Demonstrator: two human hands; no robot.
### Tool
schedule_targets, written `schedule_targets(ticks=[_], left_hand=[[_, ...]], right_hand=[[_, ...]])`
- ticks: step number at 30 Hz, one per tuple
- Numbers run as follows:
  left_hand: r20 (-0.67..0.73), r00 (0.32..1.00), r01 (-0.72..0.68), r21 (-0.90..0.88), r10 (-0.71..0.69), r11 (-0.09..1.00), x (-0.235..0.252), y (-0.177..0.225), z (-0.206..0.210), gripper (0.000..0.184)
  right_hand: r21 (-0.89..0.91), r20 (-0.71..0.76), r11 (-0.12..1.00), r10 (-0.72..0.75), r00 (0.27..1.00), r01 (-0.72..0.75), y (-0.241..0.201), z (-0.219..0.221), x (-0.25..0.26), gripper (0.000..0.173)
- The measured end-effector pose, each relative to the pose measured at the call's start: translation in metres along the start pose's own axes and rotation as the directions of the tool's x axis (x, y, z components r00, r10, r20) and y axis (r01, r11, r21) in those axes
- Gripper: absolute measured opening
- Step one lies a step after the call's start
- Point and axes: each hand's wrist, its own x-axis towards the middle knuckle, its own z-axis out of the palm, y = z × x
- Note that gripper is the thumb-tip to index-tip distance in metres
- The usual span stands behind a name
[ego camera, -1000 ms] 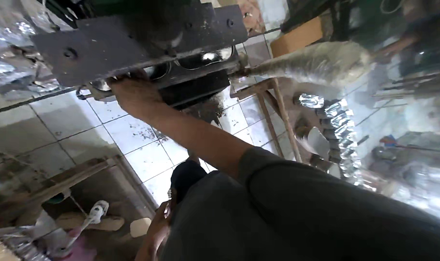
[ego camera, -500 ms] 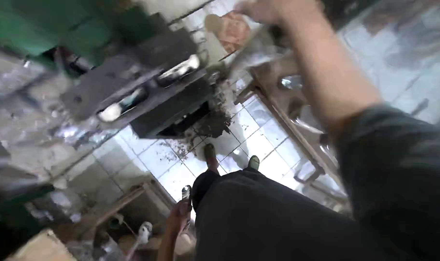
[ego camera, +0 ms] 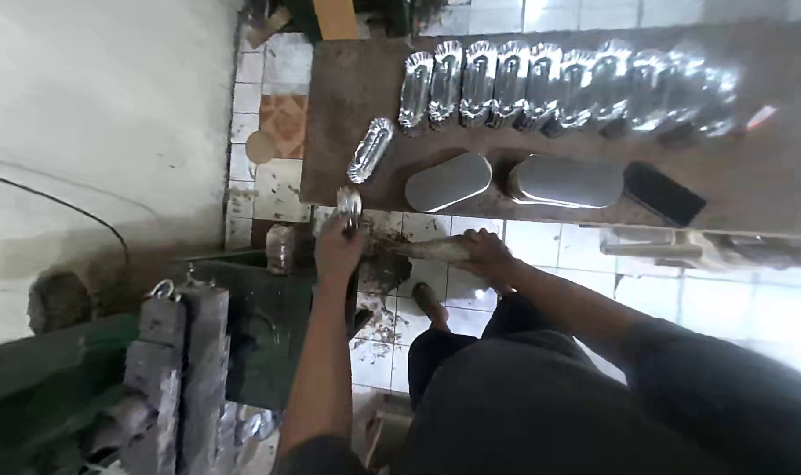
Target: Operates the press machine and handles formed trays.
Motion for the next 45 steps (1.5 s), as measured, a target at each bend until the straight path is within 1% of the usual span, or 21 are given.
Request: schedule_targets(ticks=[1,3,5,7,10,13,17,19,22,24,26,27,29,30,32,34,36,38,41,43,45], left_hand=[[-0.003,0.999,-0.049,0.048,0.049,0.998,0.033,0.014,-0.001,0.043],[0.021,0.993,-0.119,0.117,0.117,0.986,0.095,0.041,-0.001,0.044],[0.059,0.985,-0.169,0.203,0.161,0.964,0.144,0.060,0.005,0.046],[0.104,0.973,-0.229,0.279,0.208,0.933,0.175,0.067,0.019,0.042],[0.160,0.968,-0.235,0.309,0.194,0.921,0.194,0.064,0.038,0.038],[0.148,0.972,-0.216,0.238,0.185,0.947,0.196,0.053,0.043,0.037],[0.083,0.981,-0.184,0.145,0.174,0.972,0.209,0.055,0.034,0.027],[0.032,0.991,-0.130,0.136,0.127,0.982,0.212,0.064,0.029,0.022],[0.003,0.996,-0.087,0.172,0.088,0.981,0.221,0.069,0.025,0.022],[0.034,0.995,-0.101,0.191,0.096,0.976,0.224,0.066,0.025,0.024],[0.090,0.992,-0.103,0.252,0.083,0.962,0.220,0.073,0.022,0.034],[0.075,0.993,-0.106,0.273,0.089,0.956,0.212,0.078,0.022,0.043],[-0.038,0.989,-0.132,0.218,0.143,0.967,0.178,0.111,0.019,0.062],[-0.082,0.979,-0.173,0.172,0.189,0.970,0.156,0.136,0.017,0.065],[-0.044,0.943,-0.320,0.142,0.329,0.937,0.111,0.181,0.016,0.065],[0.091,0.879,-0.476,0.179,0.468,0.861,0.078,0.206,0.031,0.066],[0.261,0.851,-0.514,0.233,0.456,0.825,0.058,0.217,0.055,0.072],[0.336,0.840,-0.522,0.283,0.427,0.804,0.053,0.204,0.084,0.063],[0.288,0.797,-0.592,0.203,0.530,0.780,0.056,0.174,0.104,0.046],[0.221,0.757,-0.637,0.043,0.615,0.769,0.063,0.161,0.096,0.038],[0.188,0.767,-0.584,-0.194,0.614,0.788,0.071,0.149,0.087,0.027]], right_hand=[[0.021,0.040,0.992,0.123,0.992,-0.124,0.019,0.011,0.007,0.075],[0.011,0.063,0.953,0.300,0.952,-0.301,0.040,0.027,0.030,0.072],[-0.010,0.046,0.926,0.376,0.925,-0.376,0.051,0.037,0.047,0.058],[0.045,0.055,0.918,0.392,0.918,-0.395,0.067,0.044,0.051,0.054],[0.166,0.025,0.903,0.398,0.917,-0.397,0.091,0.051,0.055,0.051],[0.225,-0.004,0.880,0.430,0.903,-0.418,0.101,0.059,0.056,0.051],[0.233,0.118,0.856,0.446,0.887,-0.461,0.084,0.032,0.049,0.056],[0.210,0.132,0.879,0.408,0.904,-0.427,0.071,0.021,0.041,0.060],[0.201,0.129,0.921,0.311,0.941,-0.332,0.062,0.010,0.035,0.063],[0.193,0.116,0.963,0.167,0.979,-0.187,0.068,0.008,0.025,0.060],[0.249,0.074,0.966,0.057,0.996,-0.073,0.085,0.010,0.006,0.066],[0.289,0.043,0.956,0.040,0.998,-0.050,0.093,0.013,-0.009,0.067],[0.364,-0.008,0.931,0.047,0.999,-0.041,0.114,0.014,-0.050,0.064],[0.377,0.005,0.924,0.062,0.998,-0.060,0.128,0.015,-0.074,0.064],[0.417,0.154,0.889,0.138,0.978,-0.191,0.156,0.006,-0.124,0.060],[0.400,0.347,0.861,0.176,0.921,-0.315,0.185,-0.007,-0.168,0.055],[0.276,0.458,0.863,0.269,0.847,-0.424,0.213,-0.015,-0.202,0.054],[0.135,0.485,0.852,0.388,0.784,-0.505,0.230,-0.015,-0.226,0.055],[0.013,0.499,0.810,0.503,0.706,-0.586,0.243,-0.015,-0.243,0.056],[0.048,0.511,0.808,0.486,0.709,-0.587,0.235,-0.021,-0.239,0.054],[0.143,0.491,0.815,0.434,0.756,-0.561,0.217,-0.034,-0.230,0.050]])
